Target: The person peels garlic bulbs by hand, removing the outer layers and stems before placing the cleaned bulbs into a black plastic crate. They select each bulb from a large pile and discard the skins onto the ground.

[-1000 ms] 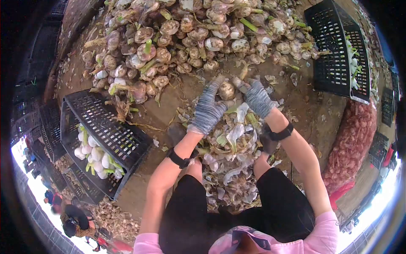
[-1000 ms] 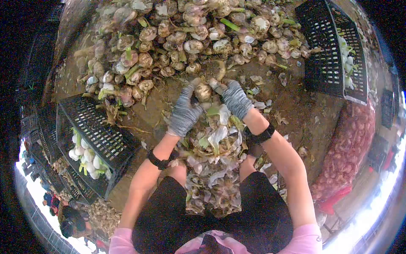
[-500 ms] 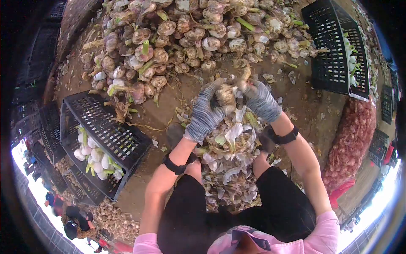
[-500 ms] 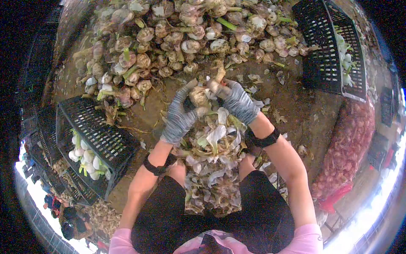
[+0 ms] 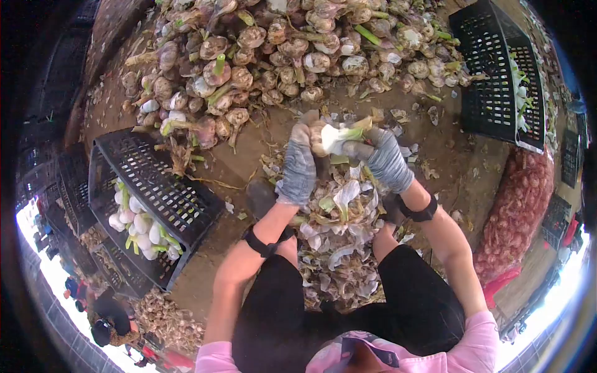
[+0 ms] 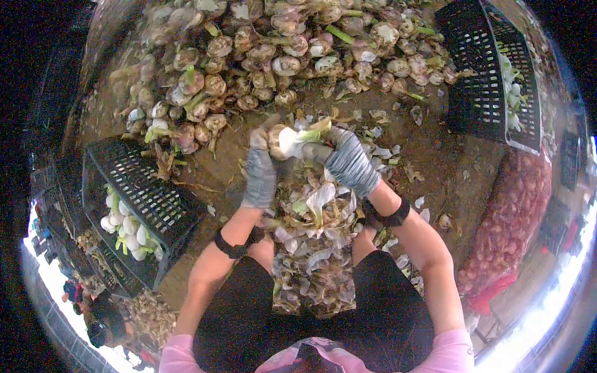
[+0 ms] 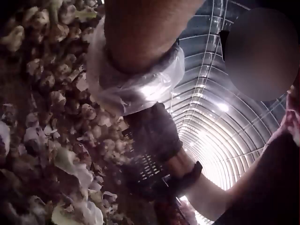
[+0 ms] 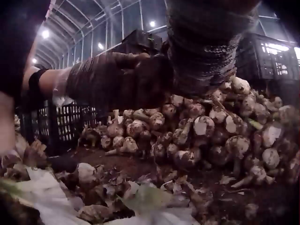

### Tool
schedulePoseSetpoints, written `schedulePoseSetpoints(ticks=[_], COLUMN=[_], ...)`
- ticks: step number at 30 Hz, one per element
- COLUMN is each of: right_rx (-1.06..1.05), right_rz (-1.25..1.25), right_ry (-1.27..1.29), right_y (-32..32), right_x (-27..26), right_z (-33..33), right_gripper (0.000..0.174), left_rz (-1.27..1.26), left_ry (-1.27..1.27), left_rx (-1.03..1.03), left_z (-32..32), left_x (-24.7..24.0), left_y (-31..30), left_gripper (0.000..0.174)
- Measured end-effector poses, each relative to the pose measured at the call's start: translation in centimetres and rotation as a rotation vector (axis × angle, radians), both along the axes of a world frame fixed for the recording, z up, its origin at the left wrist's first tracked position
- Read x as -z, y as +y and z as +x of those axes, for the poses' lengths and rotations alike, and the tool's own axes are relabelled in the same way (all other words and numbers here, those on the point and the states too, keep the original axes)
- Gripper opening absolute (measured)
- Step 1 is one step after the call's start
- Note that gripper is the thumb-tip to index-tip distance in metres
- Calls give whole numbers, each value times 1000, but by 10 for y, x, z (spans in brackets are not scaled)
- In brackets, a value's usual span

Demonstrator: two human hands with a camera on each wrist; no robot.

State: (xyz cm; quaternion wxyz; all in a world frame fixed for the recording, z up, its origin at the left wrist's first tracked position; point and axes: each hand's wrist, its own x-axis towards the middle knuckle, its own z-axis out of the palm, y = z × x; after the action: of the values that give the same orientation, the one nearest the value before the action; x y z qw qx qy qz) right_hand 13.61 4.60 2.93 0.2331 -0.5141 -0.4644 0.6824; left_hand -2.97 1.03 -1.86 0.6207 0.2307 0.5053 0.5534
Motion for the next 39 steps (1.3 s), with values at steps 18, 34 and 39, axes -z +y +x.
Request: schedulePoseSetpoints(ticks=[18, 34, 39], right_rx=[-81, 474, 539], right_rz=[473, -754, -891], right_ry=[-208, 305, 261], right_y=[-28, -13, -27], right_x=[29, 29, 52], right_z=[3, 6, -5], right_gripper=[32, 15, 14], left_rz=[305, 326, -66], left_ry=[774, 232, -525], left_rx=[356, 608, 411], left_z=[-12, -32, -27], left_x=[-46, -19, -5], left_y=[3, 5, -8], left_gripper=[31, 16, 21])
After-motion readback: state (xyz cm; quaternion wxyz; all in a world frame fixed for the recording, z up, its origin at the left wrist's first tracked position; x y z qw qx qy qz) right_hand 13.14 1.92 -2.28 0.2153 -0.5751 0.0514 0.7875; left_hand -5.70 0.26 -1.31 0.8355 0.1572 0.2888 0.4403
